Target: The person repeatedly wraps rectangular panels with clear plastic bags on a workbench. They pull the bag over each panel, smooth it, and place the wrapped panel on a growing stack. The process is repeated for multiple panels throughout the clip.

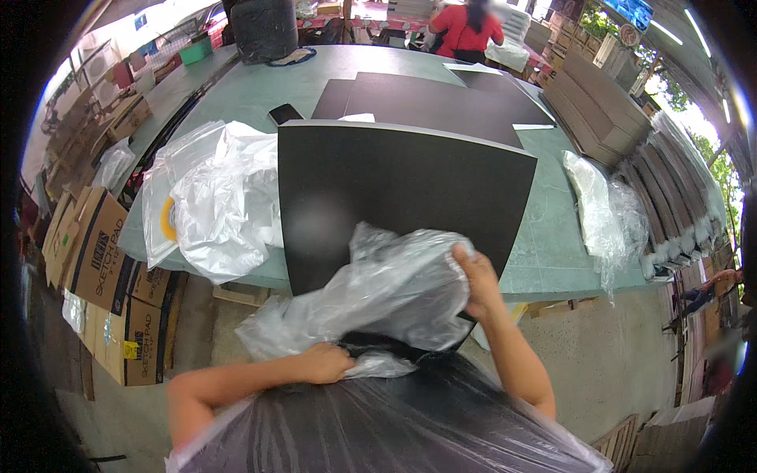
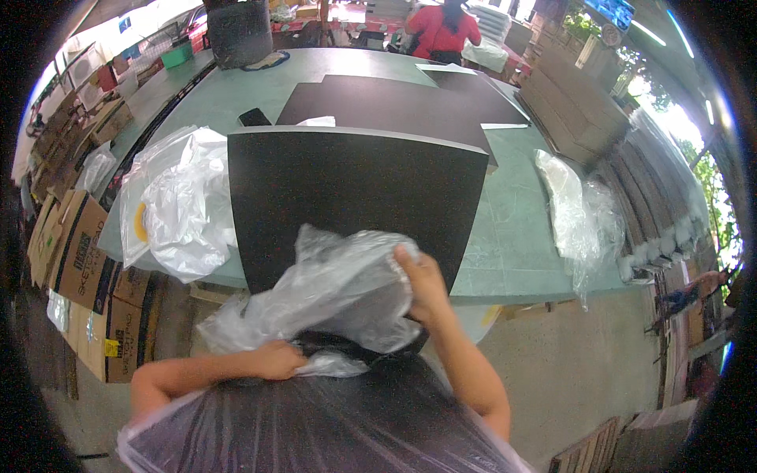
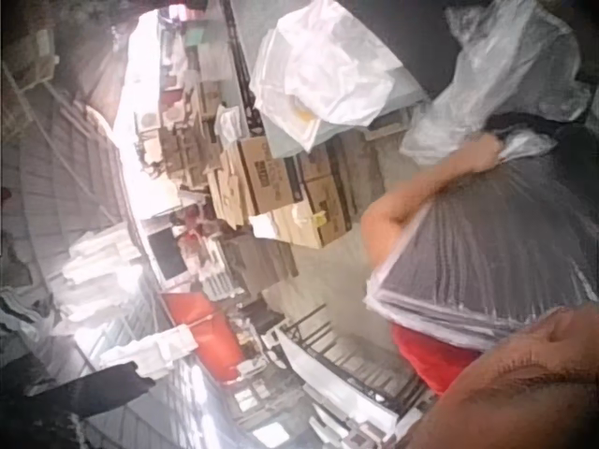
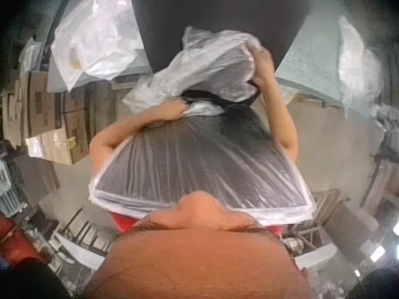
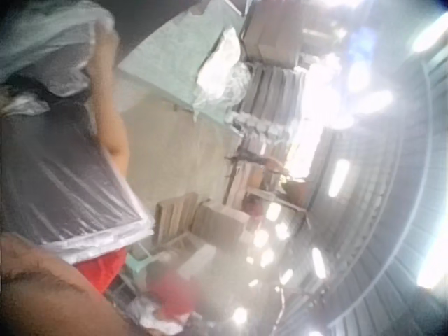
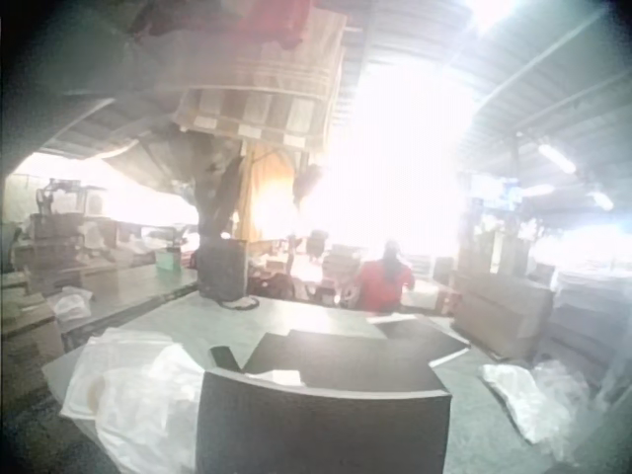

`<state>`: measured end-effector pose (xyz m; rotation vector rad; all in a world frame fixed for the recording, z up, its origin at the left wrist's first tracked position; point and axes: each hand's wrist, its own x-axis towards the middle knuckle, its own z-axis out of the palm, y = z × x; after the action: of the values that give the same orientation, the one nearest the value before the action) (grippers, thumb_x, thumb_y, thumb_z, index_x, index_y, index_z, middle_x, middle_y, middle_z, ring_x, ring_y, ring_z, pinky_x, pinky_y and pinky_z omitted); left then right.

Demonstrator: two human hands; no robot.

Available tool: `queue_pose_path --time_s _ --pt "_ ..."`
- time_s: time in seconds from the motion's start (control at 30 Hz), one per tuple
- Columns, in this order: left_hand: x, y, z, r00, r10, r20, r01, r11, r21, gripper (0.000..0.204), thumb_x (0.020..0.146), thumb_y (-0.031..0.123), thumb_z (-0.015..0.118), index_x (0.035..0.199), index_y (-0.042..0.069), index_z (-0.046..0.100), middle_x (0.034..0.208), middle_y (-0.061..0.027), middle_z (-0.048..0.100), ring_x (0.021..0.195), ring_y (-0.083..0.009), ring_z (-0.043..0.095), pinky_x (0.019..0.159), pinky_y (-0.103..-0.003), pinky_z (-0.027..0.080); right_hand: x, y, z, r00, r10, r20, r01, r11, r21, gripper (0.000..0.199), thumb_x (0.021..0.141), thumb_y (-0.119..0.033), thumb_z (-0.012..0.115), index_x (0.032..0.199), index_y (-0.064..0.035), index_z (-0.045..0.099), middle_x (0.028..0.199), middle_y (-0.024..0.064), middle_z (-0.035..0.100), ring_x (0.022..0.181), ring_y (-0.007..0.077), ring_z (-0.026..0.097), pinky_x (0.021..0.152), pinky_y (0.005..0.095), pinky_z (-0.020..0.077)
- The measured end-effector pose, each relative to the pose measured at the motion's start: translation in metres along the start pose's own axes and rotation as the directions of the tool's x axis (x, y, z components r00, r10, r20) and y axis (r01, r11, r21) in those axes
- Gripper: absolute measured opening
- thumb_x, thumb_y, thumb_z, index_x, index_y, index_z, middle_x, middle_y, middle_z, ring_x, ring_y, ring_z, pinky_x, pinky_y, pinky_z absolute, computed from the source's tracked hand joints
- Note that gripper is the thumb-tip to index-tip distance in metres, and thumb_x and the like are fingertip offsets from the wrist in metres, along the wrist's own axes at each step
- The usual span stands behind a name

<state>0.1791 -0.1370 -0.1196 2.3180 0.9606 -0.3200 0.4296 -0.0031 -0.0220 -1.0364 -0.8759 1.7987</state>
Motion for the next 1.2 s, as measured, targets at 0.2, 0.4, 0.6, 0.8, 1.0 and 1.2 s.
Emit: queue_pose_path --time_s 0.2,0.4,0.6,0.8,1.0,1.2 --pt "-0.018 0.028 -0.100 0.679 -0.202 -0.706 -0.237 0.850 -0.471 0.027 0.062 0.012 0.062 0.086 0.001 0.055 0.092 -0.0130 0.054 0.084 -0.0278 0.053 0.068 -0.031 0.043 -0.015 0.003 0.010 0.983 0.007 0.181 0.049 0.952 -0.301 0.034 0.074 -0.027 0.062 0.093 -0.0004 0.054 0.087 0.0062 0.058 0.074 0.0139 0.056 0.067 0.0273 0.0458" --pt "0.008 0.041 -0.113 0.865 -0.190 -0.465 -0.225 0.681 -0.697 0.026 0.066 0.016 0.062 0.087 0.003 0.057 0.086 -0.0124 0.059 0.082 -0.0277 0.057 0.072 -0.032 0.043 -0.036 0.028 0.043 0.969 0.018 0.247 0.073 0.933 -0.353 0.026 0.074 -0.024 0.063 0.088 -0.0026 0.055 0.072 0.0024 0.056 0.062 0.0084 0.050 0.055 0.0231 0.0419" --pt "-0.007 0.012 -0.118 0.863 -0.258 -0.435 -0.086 0.773 -0.628 0.025 0.069 0.019 0.060 0.088 0.004 0.057 0.087 -0.0145 0.059 0.084 -0.0265 0.058 0.071 -0.032 0.043 -0.037 -0.010 0.000 0.934 0.067 0.352 0.115 0.875 -0.471 0.027 0.072 -0.019 0.065 0.089 0.0004 0.057 0.068 0.0026 0.057 0.063 0.0080 0.051 0.060 0.0214 0.0409" --pt "-0.035 -0.002 -0.126 0.728 -0.156 -0.667 -0.212 0.874 -0.437 0.018 0.072 0.020 0.060 0.080 0.004 0.059 0.096 -0.0135 0.054 0.086 -0.0241 0.054 0.070 -0.031 0.041 -0.045 -0.016 0.006 0.938 0.174 0.300 0.043 0.799 -0.599 0.022 0.068 -0.014 0.068 0.083 0.0009 0.061 0.075 0.0031 0.061 0.069 0.0075 0.053 0.064 0.0220 0.0424" --pt "-0.054 0.012 -0.141 0.373 -0.307 -0.875 -0.171 0.905 -0.390 0.020 0.073 0.016 0.061 0.062 0.001 0.054 0.081 -0.0078 0.050 0.068 -0.0153 0.046 0.061 -0.027 0.038 -0.046 -0.012 0.013 0.893 0.223 0.391 -0.114 0.953 -0.282 0.025 0.065 -0.017 0.071 0.078 0.0013 0.060 0.068 0.0019 0.058 0.060 0.0082 0.053 0.055 0.0216 0.0417" --pt "-0.012 0.086 -0.151 0.684 -0.223 -0.694 -0.361 0.723 -0.589 0.029 0.073 0.009 0.059 0.098 0.003 0.047 0.088 -0.0082 0.052 0.085 -0.0147 0.051 0.075 -0.028 0.040 -0.048 0.018 0.084 0.935 -0.104 0.340 0.101 0.995 0.028 0.034 0.065 -0.031 0.071 0.074 -0.0011 0.057 0.059 0.0012 0.052 0.050 0.0071 0.046 0.043 0.0206 0.0356"
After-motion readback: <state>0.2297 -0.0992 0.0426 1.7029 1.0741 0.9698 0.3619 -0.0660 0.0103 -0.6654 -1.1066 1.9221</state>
